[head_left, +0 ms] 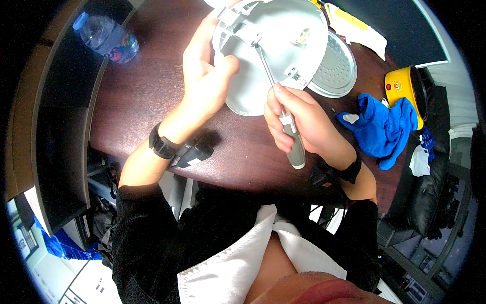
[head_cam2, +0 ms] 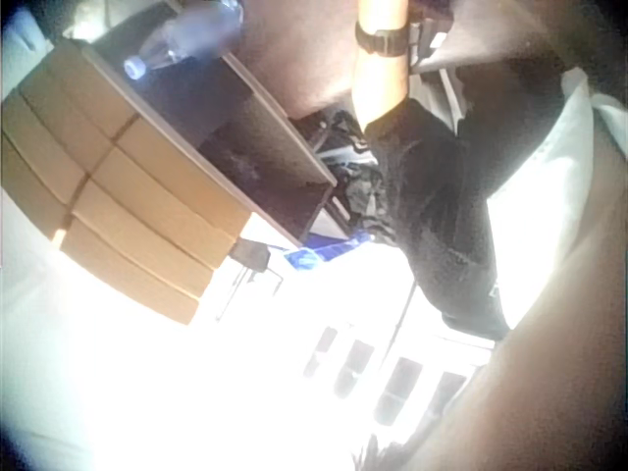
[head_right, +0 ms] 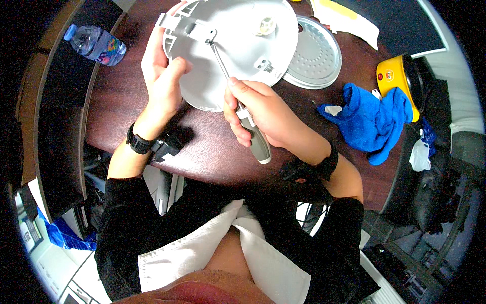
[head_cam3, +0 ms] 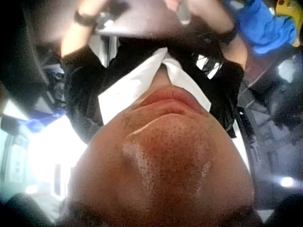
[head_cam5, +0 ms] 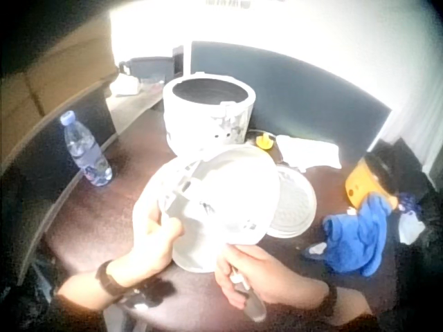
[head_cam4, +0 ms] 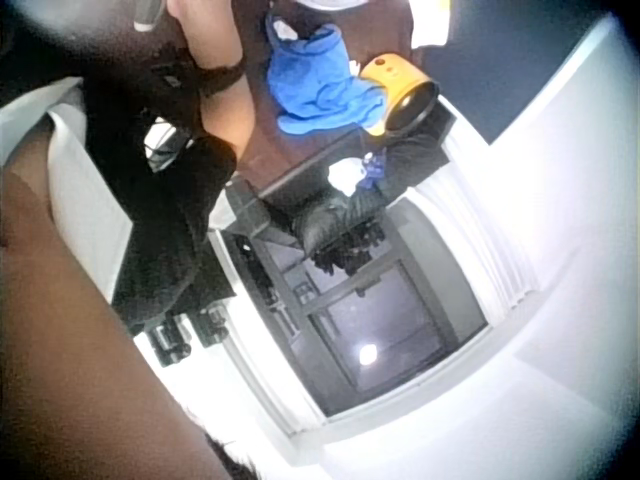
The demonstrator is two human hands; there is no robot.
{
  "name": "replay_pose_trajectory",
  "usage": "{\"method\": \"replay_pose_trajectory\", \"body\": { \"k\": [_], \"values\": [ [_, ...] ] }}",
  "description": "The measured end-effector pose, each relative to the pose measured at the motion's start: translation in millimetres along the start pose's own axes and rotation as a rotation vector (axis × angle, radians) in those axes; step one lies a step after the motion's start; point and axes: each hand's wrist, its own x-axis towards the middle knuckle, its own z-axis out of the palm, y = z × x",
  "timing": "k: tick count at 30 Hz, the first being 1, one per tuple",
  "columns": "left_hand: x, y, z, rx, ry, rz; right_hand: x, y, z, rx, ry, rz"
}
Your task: The person wipes the inside of a white plastic appliance lid with a blue cloth, then uses a screwdriver to loosen and remove screws from the lid. The person continues to unscrew fasteners and place them on the table while holding the lid.
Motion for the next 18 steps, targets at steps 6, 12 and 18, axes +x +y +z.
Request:
{"method": "replay_pose_trajectory", "body": {
  "k": [6, 12, 18],
  "values": [
    [-4, 11, 4, 0.077, 0.000, 0.023, -7, -3, 6, 0.052, -0.048, 0.014],
    [-6, 13, 8, 0.050, 0.037, 0.032, -9, -2, 7, 0.124, -0.059, 0.031],
    [-8, 12, 7, 0.090, 0.037, 0.045, -10, -1, 9, 0.112, -0.062, 0.065]
  ]
}}
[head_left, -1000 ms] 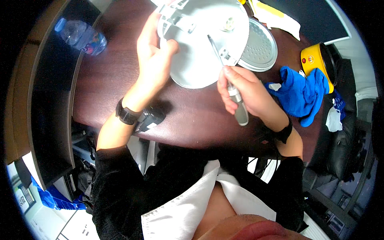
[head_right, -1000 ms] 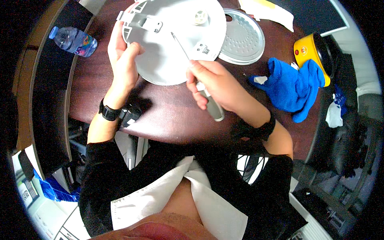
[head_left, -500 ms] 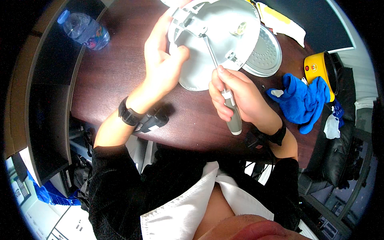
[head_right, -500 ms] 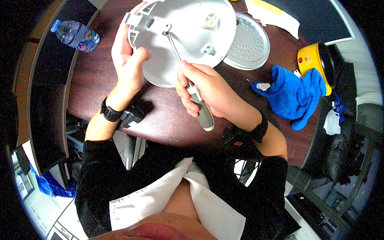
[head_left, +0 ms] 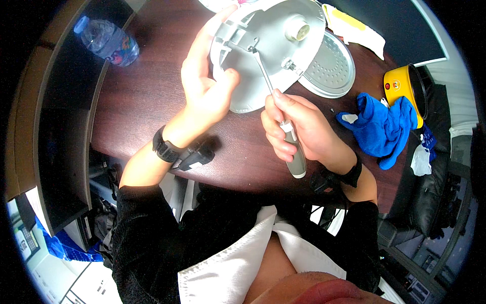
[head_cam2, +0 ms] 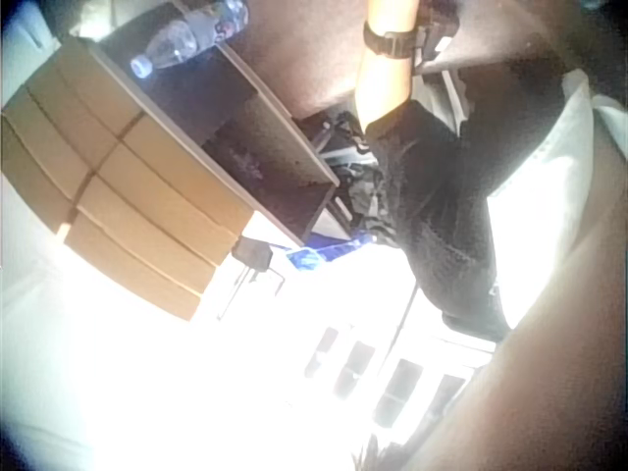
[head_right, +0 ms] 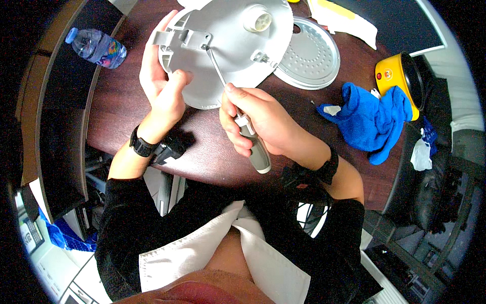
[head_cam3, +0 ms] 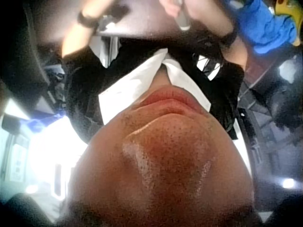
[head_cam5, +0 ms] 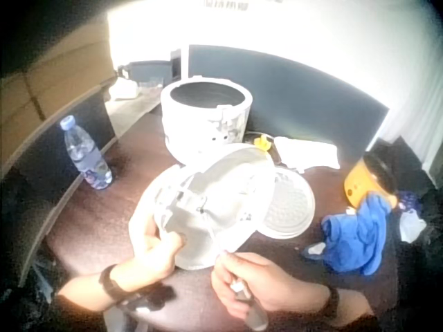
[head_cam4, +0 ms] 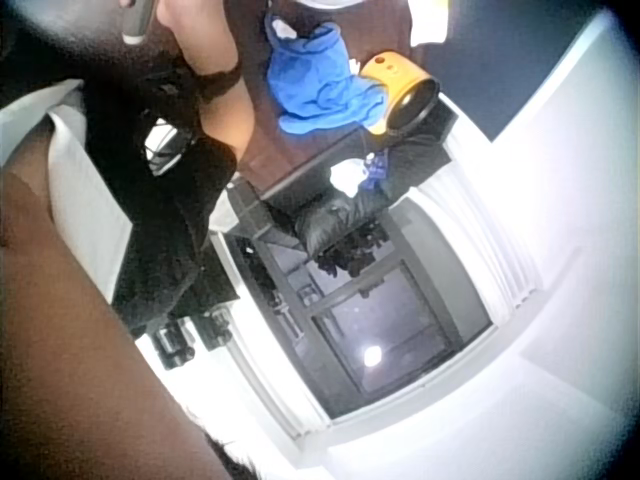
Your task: The person wipes the inside of a white plastic appliance lid with a blue cloth, then uses a screwdriver to loosen and remove screws from the lid. The person continues to unscrew fasteners and place them on the table while holding the lid.
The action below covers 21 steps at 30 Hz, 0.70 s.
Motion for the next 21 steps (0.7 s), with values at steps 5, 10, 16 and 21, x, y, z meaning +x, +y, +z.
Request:
{"method": "replay_pose_trajectory", "body": {
  "k": [5, 10, 16, 21],
  "values": [
    [-1, -1, -2, 0.034, -0.026, 0.028, -1, 1, -2, 0.024, -0.032, 0.016],
    [-1, 1, 0, 0.031, -0.034, 0.015, -2, -1, 1, 0.054, -0.026, 0.032],
    [0, -7, -6, 0.050, -0.104, 0.181, -4, -2, 3, 0.145, -0.069, 0.064],
    [1, -5, -5, 0.079, -0.091, 0.207, -7, -6, 8, 0.204, -0.088, 0.096]
  ]
}}
